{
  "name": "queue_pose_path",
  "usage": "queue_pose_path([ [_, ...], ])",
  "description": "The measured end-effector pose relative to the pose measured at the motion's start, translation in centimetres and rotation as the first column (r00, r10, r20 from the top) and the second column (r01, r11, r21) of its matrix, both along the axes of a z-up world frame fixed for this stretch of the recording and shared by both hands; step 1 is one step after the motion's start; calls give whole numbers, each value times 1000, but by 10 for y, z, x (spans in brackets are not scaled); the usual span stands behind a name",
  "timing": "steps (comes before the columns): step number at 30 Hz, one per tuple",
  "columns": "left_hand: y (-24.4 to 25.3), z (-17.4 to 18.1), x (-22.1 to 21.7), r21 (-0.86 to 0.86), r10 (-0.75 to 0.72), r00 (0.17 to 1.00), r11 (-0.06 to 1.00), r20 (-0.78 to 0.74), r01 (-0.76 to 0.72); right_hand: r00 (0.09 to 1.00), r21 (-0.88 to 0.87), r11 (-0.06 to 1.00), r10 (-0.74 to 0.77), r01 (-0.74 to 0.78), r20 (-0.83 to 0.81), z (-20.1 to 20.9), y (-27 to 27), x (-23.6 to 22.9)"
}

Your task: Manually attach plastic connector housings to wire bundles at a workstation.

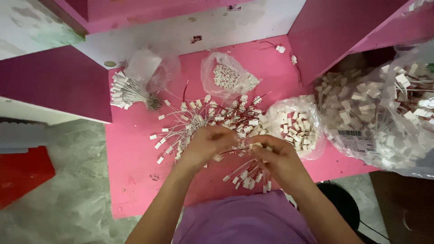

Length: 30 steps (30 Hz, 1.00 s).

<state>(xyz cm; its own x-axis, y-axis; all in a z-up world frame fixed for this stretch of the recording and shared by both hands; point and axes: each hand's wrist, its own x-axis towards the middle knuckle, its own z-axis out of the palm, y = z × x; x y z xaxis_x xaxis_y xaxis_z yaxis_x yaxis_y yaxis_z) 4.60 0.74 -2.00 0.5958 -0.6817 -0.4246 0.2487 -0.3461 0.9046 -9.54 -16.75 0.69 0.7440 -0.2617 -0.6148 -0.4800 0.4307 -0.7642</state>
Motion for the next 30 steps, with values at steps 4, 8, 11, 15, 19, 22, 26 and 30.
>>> queue_pose_path([
  [4,-2,-95,-5,284,-21,967,957,255,-54,999,43,999,21,-20,-43,-49,-17,-16],
  [8,-16,-138,-20,585,-294,822,809,488,-59,989,23,998,55,-53,-135,-72,-16,-28],
  [11,-25,-147,-21,625,-368,773,779,516,-46,989,19,997,72,-70,-129,-75,-15,-29],
  [15,-23,-184,-25,599,-392,715,800,578,-46,993,38,997,69,-65,-101,-88,-13,-34],
  [19,-11,-167,-20,536,-290,786,842,546,-61,990,32,997,72,-69,-120,-93,-10,-28],
  [22,-1,-165,-19,392,-105,828,908,551,-146,967,46,997,72,-63,-243,-86,-4,-22],
  [26,-15,-153,-23,389,-156,746,909,648,-148,979,53,994,105,-98,-172,-112,-3,-20],
  [30,-31,-164,-27,554,-442,536,830,719,-59,972,5,989,149,-151,-183,-102,-2,-16],
])
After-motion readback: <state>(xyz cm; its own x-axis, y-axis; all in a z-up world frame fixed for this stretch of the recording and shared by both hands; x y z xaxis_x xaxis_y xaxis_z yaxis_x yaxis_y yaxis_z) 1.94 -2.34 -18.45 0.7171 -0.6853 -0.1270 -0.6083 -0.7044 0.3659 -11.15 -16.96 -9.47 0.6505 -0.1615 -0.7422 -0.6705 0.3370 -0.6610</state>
